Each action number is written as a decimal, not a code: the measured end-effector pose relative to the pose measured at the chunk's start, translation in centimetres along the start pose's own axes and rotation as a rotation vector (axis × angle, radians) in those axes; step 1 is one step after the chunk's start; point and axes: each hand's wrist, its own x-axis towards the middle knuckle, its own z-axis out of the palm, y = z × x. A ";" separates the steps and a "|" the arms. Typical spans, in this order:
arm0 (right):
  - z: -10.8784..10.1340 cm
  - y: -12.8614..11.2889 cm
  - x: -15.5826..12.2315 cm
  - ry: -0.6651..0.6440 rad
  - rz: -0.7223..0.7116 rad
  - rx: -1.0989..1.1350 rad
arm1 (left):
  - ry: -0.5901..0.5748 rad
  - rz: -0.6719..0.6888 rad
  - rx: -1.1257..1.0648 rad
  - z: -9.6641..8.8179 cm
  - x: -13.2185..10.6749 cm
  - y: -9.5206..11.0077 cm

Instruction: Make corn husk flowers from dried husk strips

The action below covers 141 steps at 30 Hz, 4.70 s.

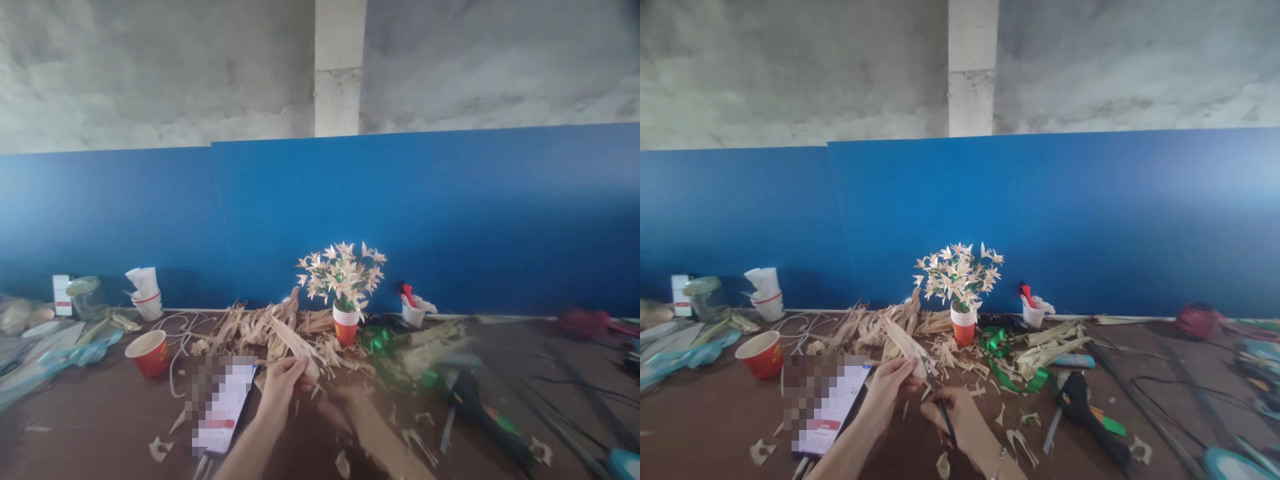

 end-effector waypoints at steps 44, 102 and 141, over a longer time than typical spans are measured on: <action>-1.5 0.2 -0.5 -0.075 0.045 -0.172 | -0.169 0.101 0.322 -2.3 2.2 0.3; -1.2 -2.9 -1.8 0.027 -0.167 -0.463 | -0.074 0.144 0.133 -1.6 1.0 0.8; -1.0 -2.6 -1.3 0.157 -0.219 -0.496 | -0.061 0.028 -0.131 -1.0 0.7 0.1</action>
